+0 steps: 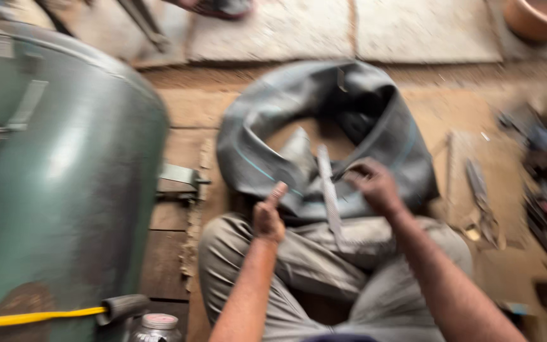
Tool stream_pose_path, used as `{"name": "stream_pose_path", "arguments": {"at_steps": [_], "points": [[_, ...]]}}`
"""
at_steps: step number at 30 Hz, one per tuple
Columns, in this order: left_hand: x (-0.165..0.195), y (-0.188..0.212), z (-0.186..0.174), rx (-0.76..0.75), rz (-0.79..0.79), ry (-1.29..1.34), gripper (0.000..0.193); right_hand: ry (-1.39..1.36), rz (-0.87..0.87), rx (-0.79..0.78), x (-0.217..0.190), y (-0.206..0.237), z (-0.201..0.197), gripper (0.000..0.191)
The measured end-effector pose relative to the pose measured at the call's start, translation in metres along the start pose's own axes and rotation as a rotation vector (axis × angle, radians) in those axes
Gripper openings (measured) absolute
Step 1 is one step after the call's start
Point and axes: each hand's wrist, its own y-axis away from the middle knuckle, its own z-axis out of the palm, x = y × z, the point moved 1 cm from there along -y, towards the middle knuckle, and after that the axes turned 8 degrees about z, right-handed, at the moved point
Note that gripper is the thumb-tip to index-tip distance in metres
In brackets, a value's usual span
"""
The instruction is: The person sits on the floor and uses a metal file to roughen the surface of a black rubber tire. They then place a small patch onto the prepared area and apply glue from a tube to the patch.
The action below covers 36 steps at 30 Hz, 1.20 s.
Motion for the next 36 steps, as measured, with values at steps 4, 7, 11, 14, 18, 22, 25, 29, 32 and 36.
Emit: {"name": "stream_pose_path", "arguments": {"at_steps": [4, 7, 11, 14, 18, 22, 25, 29, 32, 36], "points": [[-0.011, -0.001, -0.002, 0.015, 0.031, -0.009, 0.045, -0.129, 0.225, 0.467, 0.04, 0.019, -0.111, 0.013], [-0.016, 0.001, 0.0, -0.048, 0.044, 0.06, 0.039, -0.121, 0.39, 0.753, 0.062, 0.03, -0.172, 0.02], [-0.011, 0.0, -0.001, 0.042, 0.049, -0.067, 0.044, 0.333, 0.223, 0.821, 0.07, 0.039, -0.203, 0.015], [-0.001, -0.001, -0.003, 0.011, 0.052, -0.196, 0.045, 0.096, 0.361, 0.839, 0.075, 0.044, -0.205, 0.022], [0.012, 0.004, 0.0, -0.027, 0.026, 0.034, 0.044, -0.099, 0.392, 0.715, 0.073, 0.053, -0.199, 0.017], [0.014, 0.007, 0.002, -0.078, 0.025, 0.061, 0.042, 0.108, 0.513, 0.72, 0.073, 0.065, -0.19, 0.022], [0.013, 0.007, 0.001, -0.067, -0.002, 0.017, 0.043, 0.151, 0.536, 0.735, 0.07, 0.073, -0.179, 0.019], [0.013, 0.007, 0.001, -0.081, 0.006, 0.016, 0.046, 0.078, 0.346, 0.767, 0.067, 0.063, -0.164, 0.019], [0.015, 0.008, 0.001, -0.084, 0.01, 0.008, 0.047, -0.175, 0.255, 0.777, 0.068, 0.041, -0.155, 0.019], [0.016, 0.008, 0.0, -0.086, -0.014, -0.03, 0.05, -0.19, 0.181, 0.876, 0.065, 0.024, -0.155, 0.021]]}}
